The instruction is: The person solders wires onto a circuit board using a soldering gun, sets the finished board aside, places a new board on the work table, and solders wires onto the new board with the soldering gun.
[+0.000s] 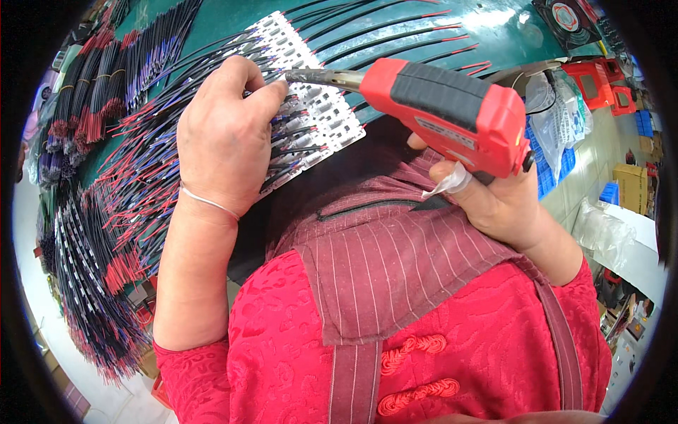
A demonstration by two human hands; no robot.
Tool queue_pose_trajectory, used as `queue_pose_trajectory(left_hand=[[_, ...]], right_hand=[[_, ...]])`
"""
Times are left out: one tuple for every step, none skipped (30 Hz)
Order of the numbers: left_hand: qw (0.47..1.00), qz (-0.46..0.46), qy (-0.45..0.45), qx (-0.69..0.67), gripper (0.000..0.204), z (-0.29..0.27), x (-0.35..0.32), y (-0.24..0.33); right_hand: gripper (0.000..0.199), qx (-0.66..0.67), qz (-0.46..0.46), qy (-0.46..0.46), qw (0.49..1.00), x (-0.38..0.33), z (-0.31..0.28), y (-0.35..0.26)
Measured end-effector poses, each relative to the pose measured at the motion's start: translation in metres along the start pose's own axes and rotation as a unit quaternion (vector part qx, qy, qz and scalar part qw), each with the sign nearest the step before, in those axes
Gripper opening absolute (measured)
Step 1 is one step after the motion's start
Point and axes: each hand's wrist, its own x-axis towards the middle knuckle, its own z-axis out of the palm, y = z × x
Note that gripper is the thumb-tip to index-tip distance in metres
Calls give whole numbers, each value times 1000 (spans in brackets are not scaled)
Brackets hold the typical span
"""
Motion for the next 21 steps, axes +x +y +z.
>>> queue_pose_trajectory(left_hand=[[1000, 1, 5, 7, 25, 0, 0, 0], [1000, 2, 11, 14, 16, 1, -1, 0], [1000, 1, 11, 14, 16, 1, -1, 0], [1000, 2, 10, 17, 17, 1, -2, -1], [1000, 2, 8, 21, 17, 1, -2, -1], [1000, 2, 8, 21, 17, 0, -2, -1], [1000, 2, 7, 19, 17, 1, -2, -1], [1000, 1, 6, 18, 17, 1, -1, -1], [1000, 2, 5, 17, 17, 1, 0, 0], [1000, 0, 4, 16, 17, 1, -1, 0], [1000, -2, 3, 15, 17, 1, -1, -1], [1000, -3, 2, 15, 17, 1, -2, -1], [1000, -4, -2, 11, 26, 0, -2, -1], [1000, -6, -6, 7, 35, -1, -2, -1], [1000, -6, -5, 7, 35, -1, -2, -1], [1000, -5, -7, 9, 35, -1, -1, -1], [1000, -5, -9, 12, 36, -1, 0, 0], [1000, -4, -9, 12, 36, -1, 1, 0], [1000, -6, -9, 10, 35, -2, 1, 0], [1000, -8, -9, 8, 35, -2, 1, 0], [1000, -7, -8, 8, 35, -1, 1, 0]], right_hand=[[27, 0, 0, 0, 1000, -1, -1, -4], [30, 30, 59, -21, 998, -2, -1, -10], [34, 61, 119, -41, 990, -3, -1, -14], [34, 61, 119, -40, 990, -3, -2, -12], [34, 38, 97, -54, 993, -4, -4, -9], [35, 16, 76, -67, 995, -4, -6, -7], [35, 16, 76, -66, 995, -3, -4, -7], [32, 51, 77, -28, 995, 0, -1, -9], [29, 86, 77, 10, 993, 2, 1, -10], [29, 87, 78, 10, 993, 0, 2, -9], [29, 114, 108, 23, 987, -2, 3, -9], [28, 142, 138, 36, 980, -5, 4, -9], [28, 142, 138, 36, 980, -7, 3, -9], [28, 152, 131, 42, 979, -9, 2, -9], [29, 162, 124, 47, 978, -10, 2, -9], [29, 163, 124, 48, 978, -10, 1, -9], [30, 153, 111, 49, 981, -10, 1, -10], [31, 144, 97, 50, 984, -9, 0, -10], [31, 144, 97, 50, 984, -8, 0, -9], [31, 149, 103, 50, 982, -8, 1, -8], [31, 153, 108, 50, 981, -7, 1, -8]])
